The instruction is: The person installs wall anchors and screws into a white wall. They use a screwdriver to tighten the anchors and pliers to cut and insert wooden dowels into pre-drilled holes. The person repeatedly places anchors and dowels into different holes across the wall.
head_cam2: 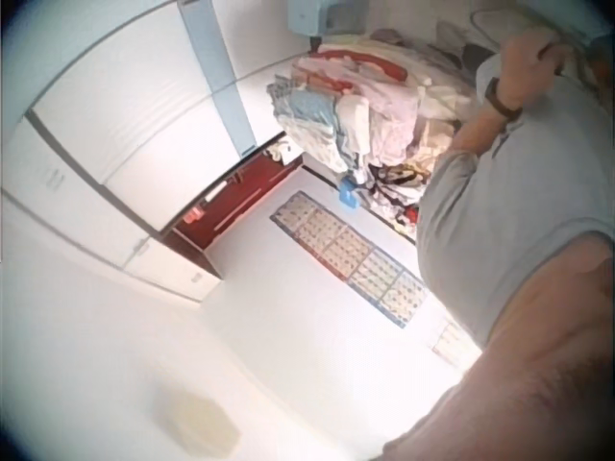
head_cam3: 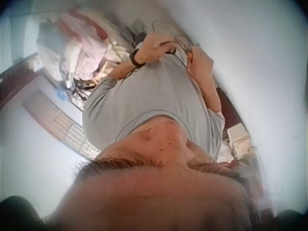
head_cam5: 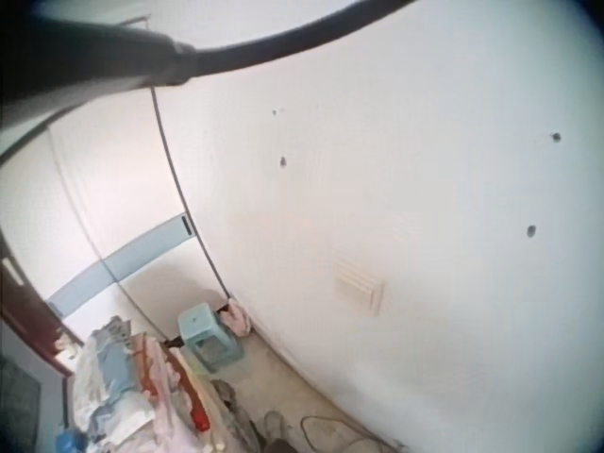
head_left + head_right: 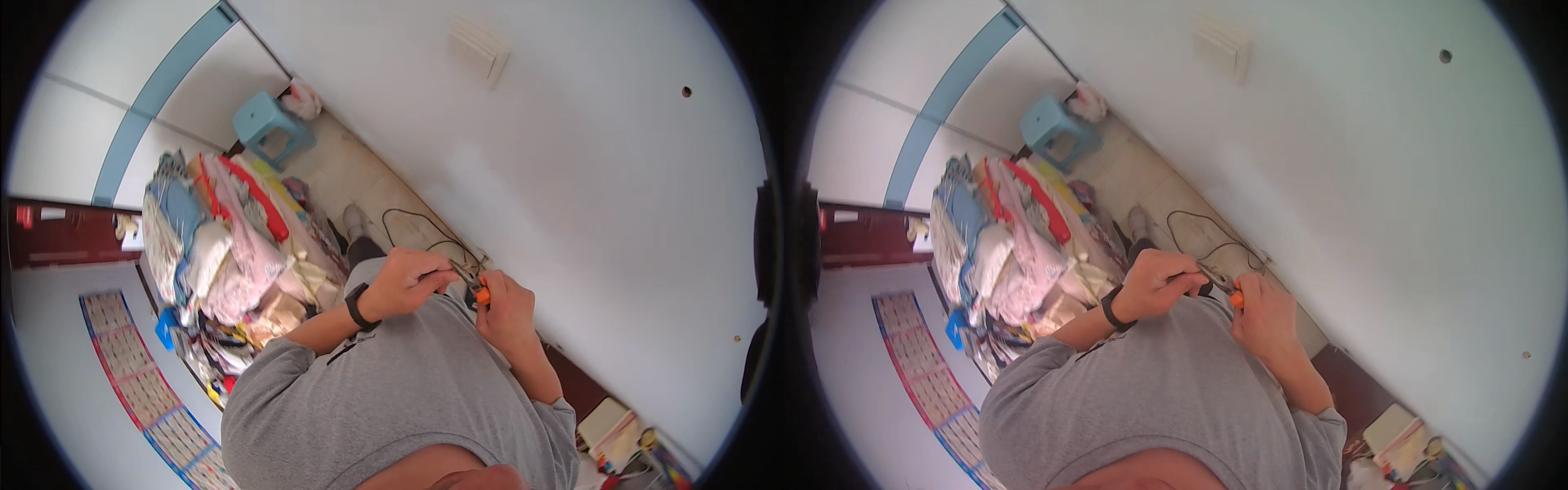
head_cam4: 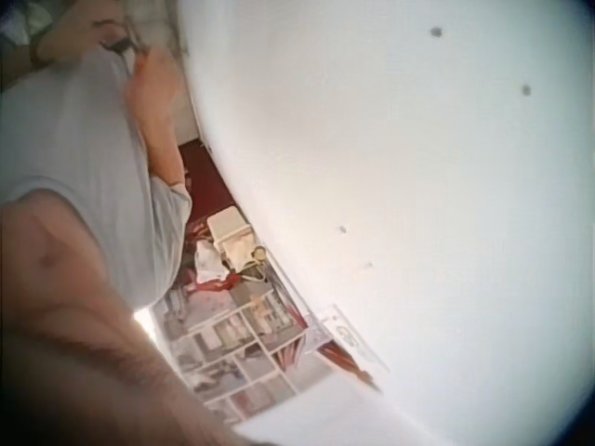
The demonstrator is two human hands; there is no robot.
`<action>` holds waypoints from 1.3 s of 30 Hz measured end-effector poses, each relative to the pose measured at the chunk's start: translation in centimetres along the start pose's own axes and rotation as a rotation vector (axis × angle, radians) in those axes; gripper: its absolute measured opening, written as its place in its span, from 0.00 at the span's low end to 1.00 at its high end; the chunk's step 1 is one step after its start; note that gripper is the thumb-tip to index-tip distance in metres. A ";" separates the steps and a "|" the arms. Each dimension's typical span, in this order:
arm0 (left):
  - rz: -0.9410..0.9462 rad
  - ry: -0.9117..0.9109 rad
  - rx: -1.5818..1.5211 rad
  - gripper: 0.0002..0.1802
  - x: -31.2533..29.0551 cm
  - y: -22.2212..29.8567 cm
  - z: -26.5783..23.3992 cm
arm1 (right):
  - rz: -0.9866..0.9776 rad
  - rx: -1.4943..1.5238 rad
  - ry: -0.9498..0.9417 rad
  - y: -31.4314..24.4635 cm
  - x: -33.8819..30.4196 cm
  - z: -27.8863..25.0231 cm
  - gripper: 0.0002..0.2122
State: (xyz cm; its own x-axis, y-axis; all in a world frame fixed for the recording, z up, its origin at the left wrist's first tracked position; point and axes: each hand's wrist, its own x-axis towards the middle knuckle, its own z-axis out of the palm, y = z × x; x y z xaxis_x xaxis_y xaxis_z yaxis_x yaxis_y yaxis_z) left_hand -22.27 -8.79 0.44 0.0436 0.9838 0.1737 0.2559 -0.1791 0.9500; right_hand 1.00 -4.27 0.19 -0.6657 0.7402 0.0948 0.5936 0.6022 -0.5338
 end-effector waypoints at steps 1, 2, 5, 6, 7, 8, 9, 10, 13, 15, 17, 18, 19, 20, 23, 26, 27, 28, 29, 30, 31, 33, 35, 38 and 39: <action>0.023 -0.038 0.000 0.05 0.7 -0.7 -1.4 | 0.031 -0.005 0.015 -0.7 0.9 0.6 0.15; 0.047 -0.079 0.000 0.05 1.5 -1.4 -2.9 | 0.053 -0.003 0.040 -1.5 1.9 1.1 0.14; 0.158 -0.177 -0.111 0.05 4.2 -4.5 -7.4 | 0.171 0.030 0.091 -4.6 5.0 3.5 0.12; 0.165 -0.253 -0.133 0.05 5.4 -5.1 -9.4 | 0.231 0.066 0.093 -5.8 6.1 4.3 0.11; 0.163 -0.323 -0.157 0.05 6.4 -5.3 -11.4 | 0.288 0.105 0.087 -7.3 7.1 5.0 0.10; 0.161 -0.393 -0.181 0.05 7.4 -5.6 -13.5 | 0.331 0.178 0.112 -9.1 8.2 5.7 0.10; 0.182 -0.474 -0.206 0.05 8.4 -5.8 -15.2 | 0.368 0.243 0.137 -10.9 9.2 6.0 0.09; 0.204 -0.569 -0.230 0.05 9.6 -6.2 -17.0 | 0.411 0.312 0.175 -12.5 10.1 6.5 0.08; 0.203 -0.775 -0.270 0.06 12.6 -8.2 -21.1 | 0.671 0.649 0.097 -16.7 12.1 6.4 0.08; 0.119 -0.866 -0.385 0.05 13.8 -9.7 -22.6 | 0.677 0.627 0.189 -19.4 13.0 5.9 0.08; -0.041 -0.926 -0.584 0.05 14.5 -10.6 -23.2 | 0.694 0.521 0.190 -20.7 13.4 5.9 0.07; -0.082 -0.960 -0.653 0.06 14.6 -10.2 -23.1 | 0.685 0.433 0.172 -21.2 13.6 5.9 0.08; -0.123 -0.988 -0.708 0.06 14.9 -9.0 -22.9 | 0.665 0.351 0.155 -21.5 13.8 5.8 0.08; -0.165 -1.013 -0.763 0.08 15.0 -8.3 -22.5 | 0.643 0.268 0.134 -21.7 13.7 5.7 0.08; -0.458 -1.250 -0.951 0.09 16.3 -8.3 -21.2 | 0.576 0.129 0.140 -21.4 12.8 5.1 0.09; -0.135 -1.278 -0.648 0.09 16.4 -6.0 -20.0 | 0.575 -0.067 0.099 -20.9 11.5 4.3 0.11; -0.149 -1.307 -0.538 0.07 16.7 -4.9 -19.7 | 0.564 -0.105 0.084 -20.5 11.0 4.1 0.11; -0.164 -1.333 -0.428 0.06 17.0 -3.6 -19.6 | 0.555 -0.144 0.067 -20.3 10.4 3.8 0.11; -0.178 -1.355 -0.318 0.05 17.0 -2.8 -19.1 | 0.546 -0.182 0.050 -20.0 9.9 3.6 0.11; -0.096 -1.326 -0.287 0.04 16.8 -2.4 -18.4 | 0.550 -0.211 0.059 -19.8 9.3 3.3 0.11; -0.013 -1.295 -0.256 0.04 16.4 -2.0 -17.5 | 0.555 -0.240 0.068 -19.5 8.7 3.0 0.11; 0.094 -1.200 -0.190 0.04 15.5 -1.4 -15.9 | 0.553 -0.256 0.148 -18.7 7.4 2.7 0.12; 0.144 -1.070 -0.122 0.04 14.4 -0.9 -14.6 | 0.540 -0.229 0.289 -17.6 6.0 2.9 0.13; -0.121 -0.792 -0.431 0.06 13.0 -1.0 -12.7 | 0.669 -0.007 0.357 -16.5 4.0 3.7 0.16; -0.169 -0.758 -0.439 0.06 12.7 -0.6 -12.1 | 0.712 0.246 0.420 -15.9 3.3 4.8 0.17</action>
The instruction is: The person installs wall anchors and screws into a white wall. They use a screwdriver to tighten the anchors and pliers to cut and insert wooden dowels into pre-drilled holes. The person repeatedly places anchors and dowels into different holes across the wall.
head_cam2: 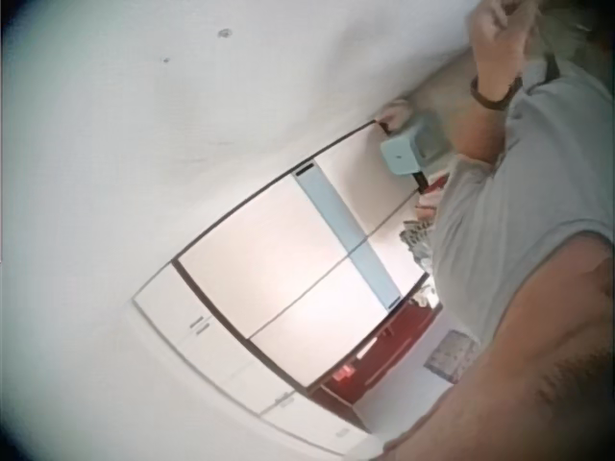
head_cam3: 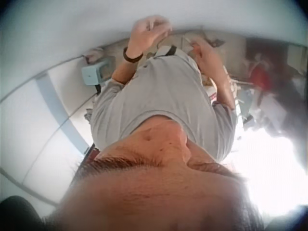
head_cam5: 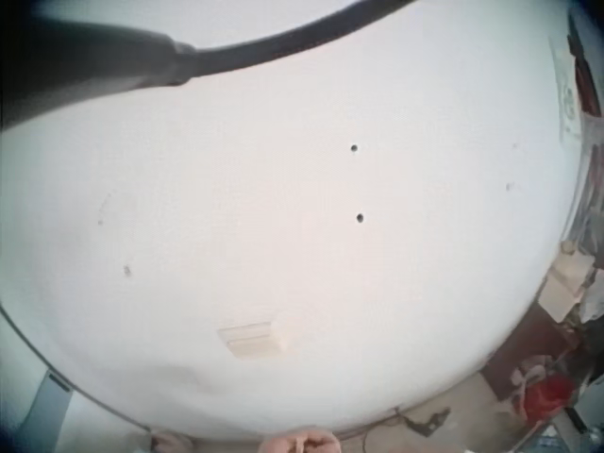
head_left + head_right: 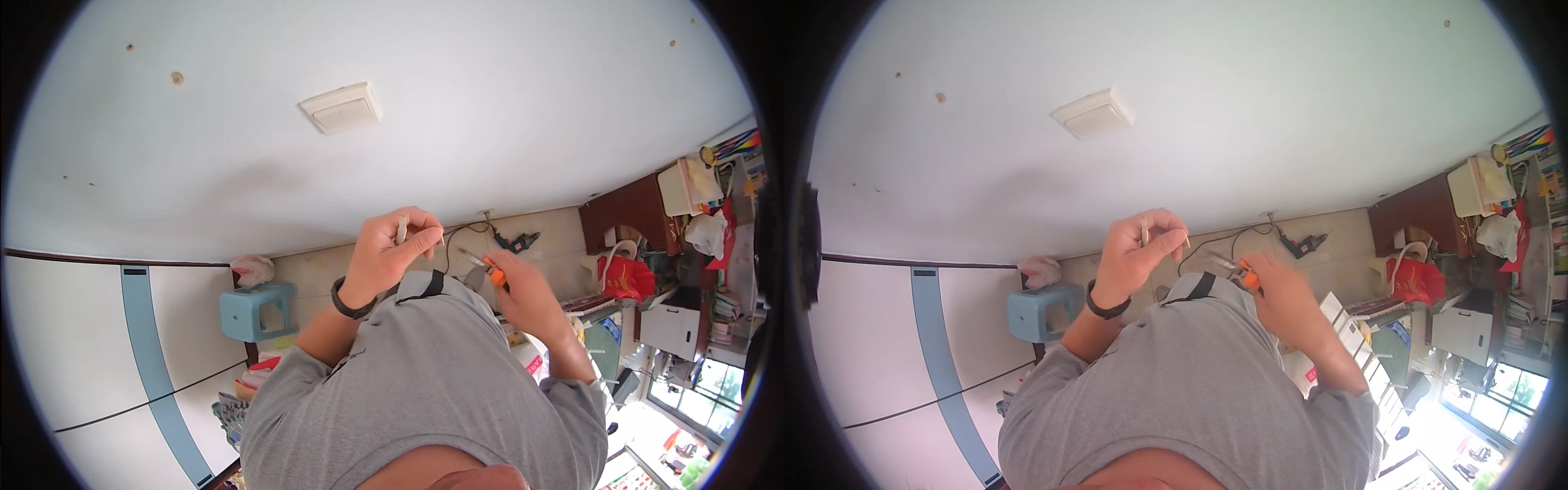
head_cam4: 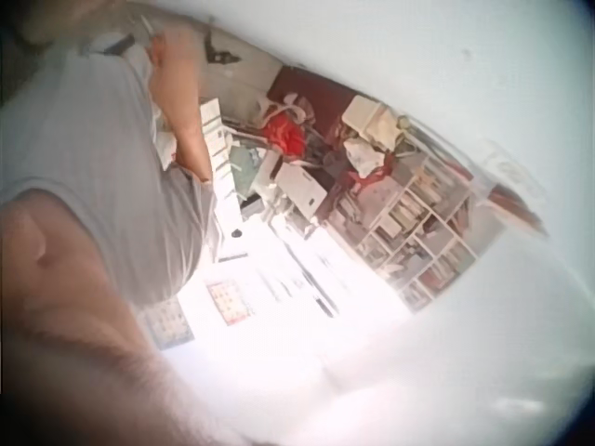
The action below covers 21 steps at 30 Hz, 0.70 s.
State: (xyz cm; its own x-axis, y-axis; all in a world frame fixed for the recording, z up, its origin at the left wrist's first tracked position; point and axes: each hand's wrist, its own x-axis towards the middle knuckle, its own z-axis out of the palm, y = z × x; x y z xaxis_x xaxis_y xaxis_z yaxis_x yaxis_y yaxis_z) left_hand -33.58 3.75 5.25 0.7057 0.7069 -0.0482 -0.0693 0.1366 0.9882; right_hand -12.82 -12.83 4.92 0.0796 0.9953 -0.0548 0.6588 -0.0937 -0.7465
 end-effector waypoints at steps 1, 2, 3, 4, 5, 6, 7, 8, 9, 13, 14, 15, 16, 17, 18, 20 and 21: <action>-0.033 0.043 -0.029 0.07 0.1 0.1 0.6 | 0.090 0.241 -0.023 1.1 -0.4 0.9 0.18; -0.066 0.085 -0.057 0.08 0.3 0.3 1.1 | 0.179 0.484 -0.048 1.9 -0.6 1.5 0.19; -0.058 0.097 -0.046 0.08 0.6 0.0 1.5 | 0.212 0.601 -0.037 1.7 -0.5 1.8 0.18; -0.053 0.111 -0.042 0.08 0.6 -0.5 2.0 | 0.250 0.715 -0.030 0.9 -0.4 2.4 0.18; -0.049 0.124 -0.038 0.09 0.6 -0.9 2.4 | 0.290 0.829 -0.022 0.1 -0.3 3.0 0.17; -0.023 0.127 -0.045 0.09 0.7 -1.0 2.8 | 0.270 0.836 -0.014 -0.4 0.2 3.2 0.18; 0.004 0.130 -0.052 0.08 0.7 -1.0 3.2 | 0.268 0.845 -0.009 -0.6 0.5 3.5 0.18; 0.030 0.133 -0.059 0.08 0.8 -1.0 3.4 | 0.266 0.854 -0.004 -0.6 0.7 3.9 0.19; 0.061 0.134 -0.059 0.08 0.8 -1.4 3.5 | 0.263 0.858 0.000 -0.6 0.8 4.1 0.19; 0.151 0.182 0.037 0.06 0.6 -2.4 3.5 | 0.284 0.835 0.000 -0.9 0.9 4.3 0.21; 0.164 0.205 0.086 0.06 0.5 -2.5 3.5 | 0.289 0.833 0.001 -1.0 0.8 4.3 0.22; 0.184 0.211 0.169 0.06 0.4 -2.7 3.2 | 0.295 0.826 0.000 -1.0 0.9 4.4 0.22; 0.203 0.217 0.253 0.05 0.4 -3.0 2.9 | 0.291 0.811 0.008 -1.0 0.9 4.6 0.22; 0.221 0.224 0.337 0.05 0.3 -3.1 2.7 | 0.286 0.795 0.015 -0.9 1.0 4.9 0.21; 0.215 0.240 0.282 0.04 0.1 -3.1 2.7 | 0.281 0.779 0.021 -1.0 1.1 5.0 0.21; 0.205 0.271 0.173 0.04 -0.1 -2.8 3.2 | 0.307 0.756 0.010 -1.3 1.3 4.8 0.20; 0.234 0.289 0.190 0.03 -0.1 -3.0 3.2 | 0.320 0.746 0.007 -1.4 1.4 4.8 0.20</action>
State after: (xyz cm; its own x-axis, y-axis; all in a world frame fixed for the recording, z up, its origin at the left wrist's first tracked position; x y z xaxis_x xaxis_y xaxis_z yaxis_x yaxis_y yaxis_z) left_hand -31.14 1.03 2.71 0.4578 0.8729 0.1685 -0.0537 -0.1620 0.9853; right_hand -17.20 -11.19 2.68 0.1860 0.9224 -0.3384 -0.0683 -0.3314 -0.9410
